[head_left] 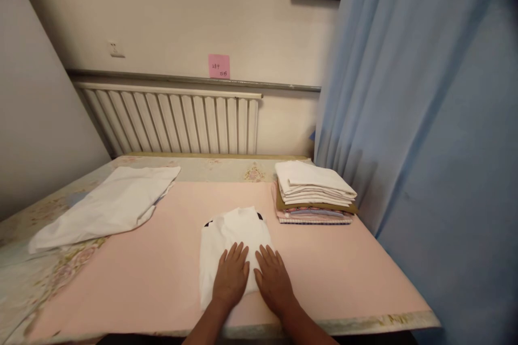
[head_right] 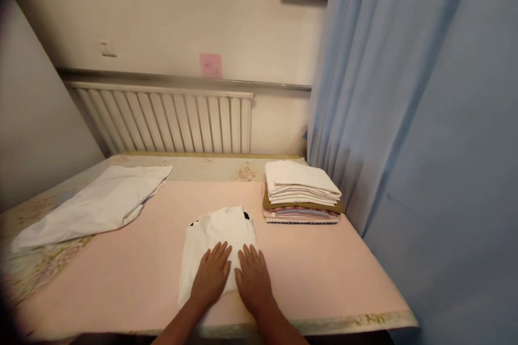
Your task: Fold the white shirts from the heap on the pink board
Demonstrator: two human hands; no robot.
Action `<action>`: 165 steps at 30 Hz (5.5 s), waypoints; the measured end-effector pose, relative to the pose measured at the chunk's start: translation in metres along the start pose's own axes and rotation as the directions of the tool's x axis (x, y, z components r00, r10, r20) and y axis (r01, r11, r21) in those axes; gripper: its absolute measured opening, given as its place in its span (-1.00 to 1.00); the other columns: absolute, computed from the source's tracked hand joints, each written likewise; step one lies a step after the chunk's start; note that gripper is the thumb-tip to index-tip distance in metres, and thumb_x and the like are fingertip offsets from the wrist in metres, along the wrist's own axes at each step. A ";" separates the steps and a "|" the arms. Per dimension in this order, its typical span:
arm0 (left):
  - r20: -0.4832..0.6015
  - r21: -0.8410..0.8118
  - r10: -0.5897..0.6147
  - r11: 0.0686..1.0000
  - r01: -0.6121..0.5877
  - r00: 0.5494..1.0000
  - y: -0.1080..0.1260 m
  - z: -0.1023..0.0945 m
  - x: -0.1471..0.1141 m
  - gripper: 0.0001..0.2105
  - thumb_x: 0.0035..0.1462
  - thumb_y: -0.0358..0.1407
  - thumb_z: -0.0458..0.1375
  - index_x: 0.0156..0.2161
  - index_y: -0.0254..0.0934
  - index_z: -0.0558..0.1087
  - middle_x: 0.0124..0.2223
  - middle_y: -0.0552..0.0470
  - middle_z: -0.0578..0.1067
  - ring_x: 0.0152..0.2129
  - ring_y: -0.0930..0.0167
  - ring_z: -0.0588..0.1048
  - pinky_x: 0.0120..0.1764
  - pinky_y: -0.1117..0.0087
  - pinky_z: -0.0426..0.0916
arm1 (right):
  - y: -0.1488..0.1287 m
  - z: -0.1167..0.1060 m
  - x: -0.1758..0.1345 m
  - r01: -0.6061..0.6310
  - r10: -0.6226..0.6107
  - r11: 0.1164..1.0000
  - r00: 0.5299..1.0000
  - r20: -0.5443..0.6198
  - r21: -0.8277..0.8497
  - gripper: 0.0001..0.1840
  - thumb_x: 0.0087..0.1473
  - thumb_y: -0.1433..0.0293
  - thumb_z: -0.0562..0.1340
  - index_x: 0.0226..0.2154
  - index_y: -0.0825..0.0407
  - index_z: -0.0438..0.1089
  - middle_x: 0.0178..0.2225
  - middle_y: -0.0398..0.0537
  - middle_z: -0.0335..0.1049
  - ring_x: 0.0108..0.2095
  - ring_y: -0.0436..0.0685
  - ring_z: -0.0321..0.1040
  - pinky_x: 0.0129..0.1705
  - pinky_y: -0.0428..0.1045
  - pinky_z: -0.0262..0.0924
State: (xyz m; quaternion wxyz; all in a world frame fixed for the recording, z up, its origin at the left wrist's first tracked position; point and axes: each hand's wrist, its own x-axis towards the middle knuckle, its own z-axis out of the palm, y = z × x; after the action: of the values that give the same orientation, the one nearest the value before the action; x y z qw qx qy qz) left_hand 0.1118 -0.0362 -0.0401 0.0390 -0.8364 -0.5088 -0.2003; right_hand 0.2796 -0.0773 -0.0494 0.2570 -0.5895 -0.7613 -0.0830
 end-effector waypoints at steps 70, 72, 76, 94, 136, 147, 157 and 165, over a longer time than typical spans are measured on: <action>-0.039 0.046 0.057 0.997 -0.055 0.998 -0.040 0.004 -0.023 -0.56 0.30 -0.19 -0.14 0.23 -0.16 0.21 0.27 0.02 0.26 0.23 0.28 0.17 0.19 0.11 0.14 | 0.000 0.009 -0.005 0.021 -0.023 1.000 0.995 -0.093 -0.023 -0.58 0.22 0.32 0.07 0.12 -0.02 0.27 0.17 -0.03 0.25 0.22 0.18 0.09 0.23 0.16 -0.03; -0.041 0.050 0.056 0.997 -0.054 0.998 -0.040 0.004 -0.023 -0.56 0.30 -0.19 -0.15 0.24 -0.16 0.21 0.27 0.03 0.26 0.23 0.28 0.17 0.19 0.11 0.14 | 0.001 0.010 -0.005 0.021 -0.022 1.000 0.996 -0.086 -0.020 -0.58 0.22 0.32 0.07 0.12 -0.02 0.28 0.17 -0.03 0.25 0.22 0.19 0.10 0.23 0.17 -0.02; -0.040 0.058 0.055 0.997 -0.052 0.998 -0.039 0.004 -0.023 -0.57 0.30 -0.19 -0.15 0.23 -0.17 0.22 0.26 0.03 0.27 0.22 0.28 0.18 0.19 0.12 0.14 | 0.001 0.009 -0.005 0.023 -0.024 1.000 0.998 -0.067 -0.012 -0.58 0.23 0.33 0.05 0.13 -0.01 0.27 0.18 -0.02 0.24 0.23 0.20 0.08 0.23 0.18 -0.03; -0.033 0.064 0.057 0.996 -0.055 0.998 -0.039 0.003 -0.023 -0.56 0.30 -0.19 -0.14 0.23 -0.18 0.21 0.26 0.02 0.27 0.23 0.28 0.17 0.18 0.11 0.14 | -0.002 0.007 -0.005 0.006 -0.006 1.000 0.996 -0.089 0.003 -0.59 0.22 0.35 0.06 0.10 -0.01 0.29 0.15 -0.02 0.28 0.22 0.19 0.10 0.22 0.17 0.00; 0.055 0.029 -0.068 0.997 0.067 0.996 -0.028 0.001 -0.007 -0.59 0.26 -0.27 -0.12 0.14 -0.25 0.35 0.22 -0.07 0.32 0.19 0.23 0.23 0.16 0.06 0.17 | -0.012 0.018 0.039 0.069 -0.069 0.996 0.998 -0.002 0.060 -0.60 0.20 0.39 0.06 0.08 0.02 0.32 0.15 0.01 0.28 0.21 0.19 0.11 0.23 0.19 0.00; 0.039 0.009 0.003 1.000 -0.003 0.999 -0.023 0.016 0.003 -0.55 0.28 -0.20 -0.15 0.24 -0.12 0.21 0.28 0.02 0.24 0.25 0.24 0.13 0.20 0.02 0.09 | -0.009 0.026 0.037 0.065 -0.064 0.996 0.998 -0.016 0.061 -0.57 0.20 0.42 0.04 0.11 0.02 0.30 0.15 -0.03 0.29 0.22 0.17 0.09 0.25 0.18 -0.02; -0.005 0.084 -0.034 0.996 0.035 0.999 -0.066 0.011 0.019 -0.54 0.27 -0.17 -0.15 0.24 -0.18 0.22 0.28 -0.03 0.24 0.25 0.20 0.11 0.22 0.01 0.04 | -0.009 0.029 0.036 0.066 -0.065 0.996 0.997 -0.031 0.057 -0.59 0.20 0.41 0.06 0.08 0.01 0.32 0.14 -0.01 0.29 0.21 0.19 0.12 0.24 0.18 0.01; -0.029 0.127 -0.098 0.987 0.101 0.995 -0.090 0.013 0.030 -0.54 0.27 -0.17 -0.15 0.21 -0.22 0.27 0.28 -0.06 0.24 0.26 0.19 0.09 0.22 0.00 0.00 | -0.010 0.028 0.037 0.058 -0.057 0.996 0.998 -0.020 0.065 -0.58 0.20 0.42 0.04 0.09 0.02 0.31 0.15 -0.03 0.29 0.21 0.21 0.12 0.24 0.19 0.02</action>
State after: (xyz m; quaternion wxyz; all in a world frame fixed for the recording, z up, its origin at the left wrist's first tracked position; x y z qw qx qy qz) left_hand 0.0499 0.0355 -0.0530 0.0884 -0.8034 -0.5613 -0.1781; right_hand 0.2553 -0.0367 -0.0532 0.2806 -0.5579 -0.7778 -0.0707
